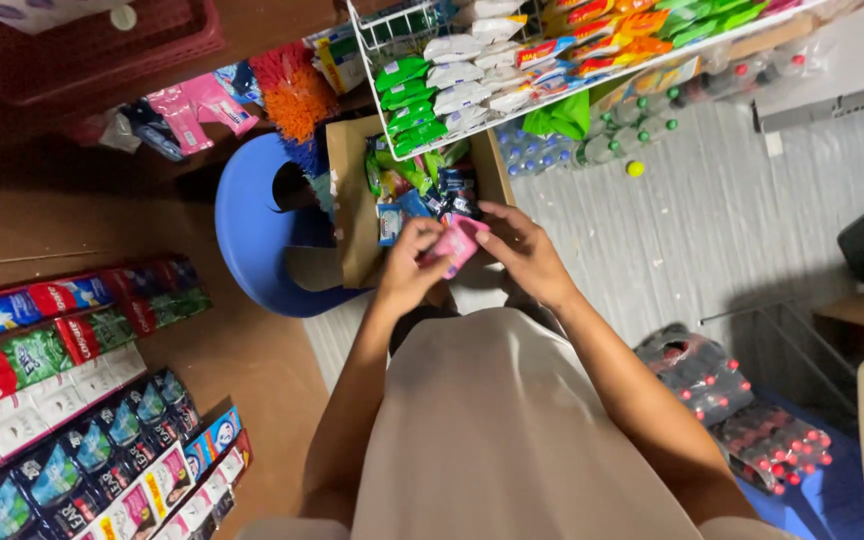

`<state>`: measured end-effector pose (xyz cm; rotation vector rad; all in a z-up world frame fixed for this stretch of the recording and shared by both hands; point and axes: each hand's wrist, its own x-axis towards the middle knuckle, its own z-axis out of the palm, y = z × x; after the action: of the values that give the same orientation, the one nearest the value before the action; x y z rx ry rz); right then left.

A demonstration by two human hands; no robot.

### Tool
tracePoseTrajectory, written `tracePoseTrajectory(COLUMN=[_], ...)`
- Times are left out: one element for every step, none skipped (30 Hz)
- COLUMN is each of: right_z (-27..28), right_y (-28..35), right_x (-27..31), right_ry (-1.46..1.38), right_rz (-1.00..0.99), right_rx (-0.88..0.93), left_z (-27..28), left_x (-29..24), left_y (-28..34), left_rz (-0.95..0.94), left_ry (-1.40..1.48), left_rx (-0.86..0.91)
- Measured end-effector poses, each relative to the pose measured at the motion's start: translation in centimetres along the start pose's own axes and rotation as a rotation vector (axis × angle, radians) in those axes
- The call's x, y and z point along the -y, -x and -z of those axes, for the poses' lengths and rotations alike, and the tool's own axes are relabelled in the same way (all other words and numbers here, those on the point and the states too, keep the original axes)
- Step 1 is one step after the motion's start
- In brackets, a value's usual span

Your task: Stocking and organizing various retail items such as soap and toothpaste from a box onto store shelves.

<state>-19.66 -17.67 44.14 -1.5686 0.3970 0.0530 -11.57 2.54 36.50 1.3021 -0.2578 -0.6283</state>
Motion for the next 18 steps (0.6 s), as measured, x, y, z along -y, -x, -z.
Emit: tracePoseTrajectory(right_z=[-0.2, 0.2, 0.5, 0.8, 0.5, 0.3, -0.1, 0.1, 0.2, 0.3, 0.2, 0.1, -0.1, 0.0, 0.1, 0.2, 0.3, 0.5], right_y=[-0.4, -0.5, -0.6, -0.8, -0.4, 0.0, 0.4, 0.4, 0.5, 0.6, 0.8, 1.0, 1.3, 1.5, 1.8, 2.0, 2.2, 2.4], right_x=[1.2, 0.8, 0.4, -0.1, 1.6, 3.3, 4.9, 4.0, 3.0, 2.0, 2.7, 3.3, 3.9, 4.0, 4.1, 4.3, 4.3, 4.3], right_ry=[-0.044, -0.040, -0.085, -0.130, -0.126, -0.225, -0.325, -0.323, -0.376, -0.429, -0.429, -0.531, -0.633, -0.634, -0.673, -0.712, -0.712, -0.719], right_rz=[-0.025, -0.017, -0.027, -0.037, -0.030, -0.071, -0.113, -0.106, -0.028, 0.051, 0.055, 0.032, 0.008, 0.012, 0.005, -0.002, 0.002, 0.011], right_rx=[0.055, 0.062, 0.062, 0.062, 0.065, 0.001, -0.065, -0.066, -0.115, -0.163, -0.171, -0.185, -0.199, -0.207, -0.207, -0.207, -0.212, -0.221], left_z=[-1.1, -1.9, -2.6, -3.2, -3.9, -4.6, -5.2, -5.4, -5.5, -5.6, -5.8, -6.0, -6.2, -6.8, -7.4, -8.0, -8.2, -8.4], left_x=[-1.5, -2.2, -2.9, -3.5, -4.1, -4.7, -5.3, -5.0, -4.8, -4.5, -4.3, -4.2, -4.0, -4.9, -5.7, -6.6, -6.6, -6.7], left_y=[1.1, 1.7, 2.1, 2.6, 2.7, 2.8, 2.9, 2.9, 3.1, 3.2, 3.3, 3.4, 3.4, 3.3, 3.1, 3.0, 2.8, 2.6], left_rz=[0.009, -0.001, -0.045, -0.090, -0.098, -0.104, -0.107, -0.113, -0.100, -0.086, -0.086, -0.084, -0.081, -0.080, -0.107, -0.134, -0.135, -0.134], left_ry=[-0.008, -0.009, -0.025, -0.041, -0.042, 0.037, 0.116, 0.116, 0.176, 0.235, 0.235, 0.211, 0.187, 0.188, 0.196, 0.203, 0.204, 0.228], left_rx=[0.090, 0.085, 0.060, 0.036, 0.035, -0.032, -0.095, -0.093, -0.110, -0.127, -0.118, -0.113, -0.108, -0.099, -0.136, -0.174, -0.166, -0.190])
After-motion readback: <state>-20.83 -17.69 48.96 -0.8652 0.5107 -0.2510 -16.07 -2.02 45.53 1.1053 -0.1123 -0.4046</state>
